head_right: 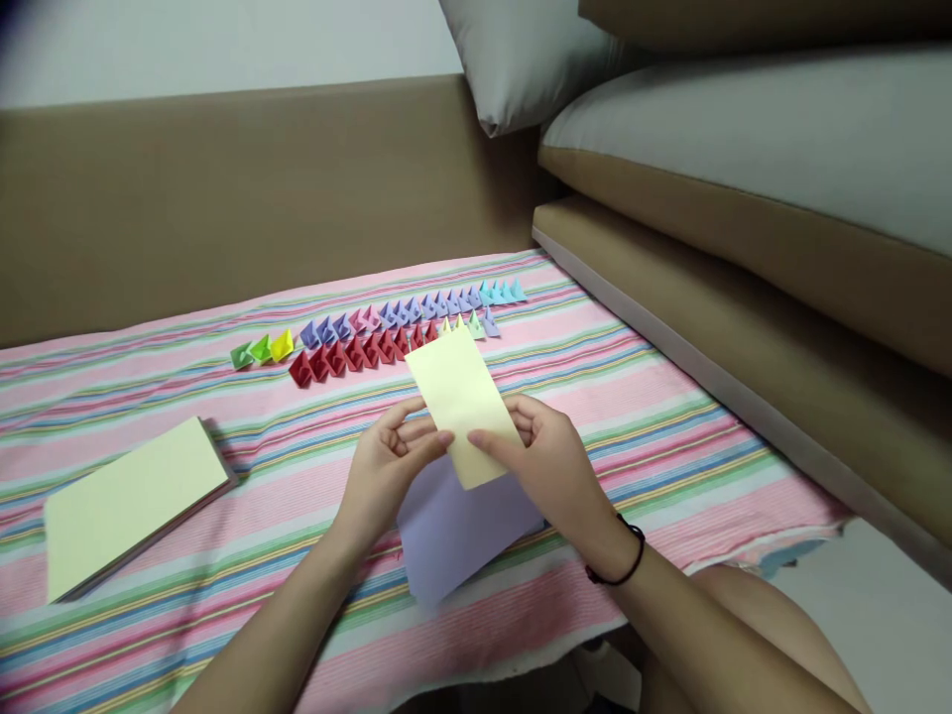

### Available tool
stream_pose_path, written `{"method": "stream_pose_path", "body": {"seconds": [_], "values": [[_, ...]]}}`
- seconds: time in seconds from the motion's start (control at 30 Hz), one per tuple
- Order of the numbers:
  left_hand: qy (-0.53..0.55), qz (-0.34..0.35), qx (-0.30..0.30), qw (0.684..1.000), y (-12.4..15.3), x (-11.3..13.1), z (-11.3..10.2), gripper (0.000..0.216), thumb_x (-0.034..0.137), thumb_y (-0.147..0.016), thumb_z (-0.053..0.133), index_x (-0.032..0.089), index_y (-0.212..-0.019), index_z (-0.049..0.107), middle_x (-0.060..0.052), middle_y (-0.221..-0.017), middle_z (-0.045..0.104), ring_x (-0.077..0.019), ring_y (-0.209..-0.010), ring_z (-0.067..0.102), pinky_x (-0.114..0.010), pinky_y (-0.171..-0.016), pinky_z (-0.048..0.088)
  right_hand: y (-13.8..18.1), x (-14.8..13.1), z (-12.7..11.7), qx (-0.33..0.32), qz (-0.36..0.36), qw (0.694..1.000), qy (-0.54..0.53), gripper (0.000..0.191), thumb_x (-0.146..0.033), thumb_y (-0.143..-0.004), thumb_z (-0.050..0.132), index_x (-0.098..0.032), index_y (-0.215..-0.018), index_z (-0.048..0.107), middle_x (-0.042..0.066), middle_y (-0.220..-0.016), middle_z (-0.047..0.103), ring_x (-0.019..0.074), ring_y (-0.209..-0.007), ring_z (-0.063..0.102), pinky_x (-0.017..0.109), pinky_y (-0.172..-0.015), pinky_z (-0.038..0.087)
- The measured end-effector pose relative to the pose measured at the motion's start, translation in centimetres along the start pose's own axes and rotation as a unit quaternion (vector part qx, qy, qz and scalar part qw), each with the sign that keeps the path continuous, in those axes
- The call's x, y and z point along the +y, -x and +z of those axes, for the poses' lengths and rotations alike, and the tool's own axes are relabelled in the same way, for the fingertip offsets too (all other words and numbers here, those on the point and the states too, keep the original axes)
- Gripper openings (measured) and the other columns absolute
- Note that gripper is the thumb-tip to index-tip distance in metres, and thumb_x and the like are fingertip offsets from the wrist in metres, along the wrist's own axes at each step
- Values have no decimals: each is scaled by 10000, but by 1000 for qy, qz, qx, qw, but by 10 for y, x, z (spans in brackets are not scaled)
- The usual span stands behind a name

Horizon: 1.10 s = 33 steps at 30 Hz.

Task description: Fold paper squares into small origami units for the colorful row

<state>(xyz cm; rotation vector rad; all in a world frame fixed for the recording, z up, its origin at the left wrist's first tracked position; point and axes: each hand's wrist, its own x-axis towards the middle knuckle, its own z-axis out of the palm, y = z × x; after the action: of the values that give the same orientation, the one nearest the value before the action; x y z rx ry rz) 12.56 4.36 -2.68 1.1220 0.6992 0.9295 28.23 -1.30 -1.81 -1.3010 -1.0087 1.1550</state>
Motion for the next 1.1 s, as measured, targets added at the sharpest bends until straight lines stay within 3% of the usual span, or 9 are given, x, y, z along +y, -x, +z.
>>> {"method": "stream_pose_path", "body": {"seconds": [0.1,0.2,0.33,0.43,0.63,0.77,0.87,1.0,1.1], "values": [[-25,-43,-39,998,1,1,0,330,246,-705,723,139,-997,613,-68,-804,734,-183,-723,690,-294,-732,541,-1,-2,0,20,3,1000,-10,268,-363,-725,703,-193,-918,626,35,-868,703,168,-730,654,236,-573,508],[-51,-71,-91,992,1,2,-1,313,287,-724,703,128,-987,646,-87,-853,729,-193,-753,685,-290,-713,542,-2,-3,-1,8,31,999,-18,255,-395,-743,676,-190,-890,639,23,-795,692,154,-637,636,232,-509,487],[-78,-64,-74,992,1,4,-3,290,378,-783,630,120,-901,690,-82,-812,723,-171,-686,669,-259,-638,531,-3,-2,0,-40,47,998,1,254,-399,-734,678,-167,-834,654,33,-787,687,164,-650,633,240,-520,484],[-106,-75,-105,986,2,4,-3,305,410,-777,628,117,-809,705,-76,-733,713,-167,-631,655,-259,-599,521,-2,-1,1,-49,39,998,-1,272,-412,-728,681,-173,-853,649,30,-782,681,168,-651,628,247,-520,479],[-92,-136,-148,975,7,2,1,303,417,-724,681,121,-785,686,-84,-735,707,-174,-651,665,-263,-613,521,0,-5,0,54,22,998,2,303,-467,-697,688,-173,-738,631,29,-658,651,174,-526,589,273,-440,449],[-109,-176,-187,960,10,3,2,279,402,-718,686,126,-734,647,-79,-674,696,-173,-624,671,-265,-602,516,-4,-11,-8,137,10,990,-38,308,-453,-683,710,-171,-782,641,36,-673,662,174,-526,587,274,-442,447],[-135,-169,-223,950,9,6,1,253,383,-745,655,133,-756,622,-76,-679,686,-155,-586,647,-257,-568,494,-8,-13,-15,179,-24,980,-80,282,-416,-691,717,-178,-828,655,34,-735,675,163,-576,594,268,-487,461],[-215,-71,-143,963,6,9,-3,176,314,-808,554,157,-733,582,30,-545,521,-80,-464,468,-195,-460,365,-9,-11,-16,158,-28,983,-89,264,-390,-695,723,-164,-821,671,34,-747,675,145,-596,583,247,-499,444],[-237,8,-71,969,4,8,-2,217,320,-837,505,164,-696,558,24,-608,499,-97,-562,478,-205,-531,391,-5,-9,-9,128,-12,988,-90,282,-409,-706,708,-161,-836,666,36,-734,677,153,-592,586,256,-501,441]]}}
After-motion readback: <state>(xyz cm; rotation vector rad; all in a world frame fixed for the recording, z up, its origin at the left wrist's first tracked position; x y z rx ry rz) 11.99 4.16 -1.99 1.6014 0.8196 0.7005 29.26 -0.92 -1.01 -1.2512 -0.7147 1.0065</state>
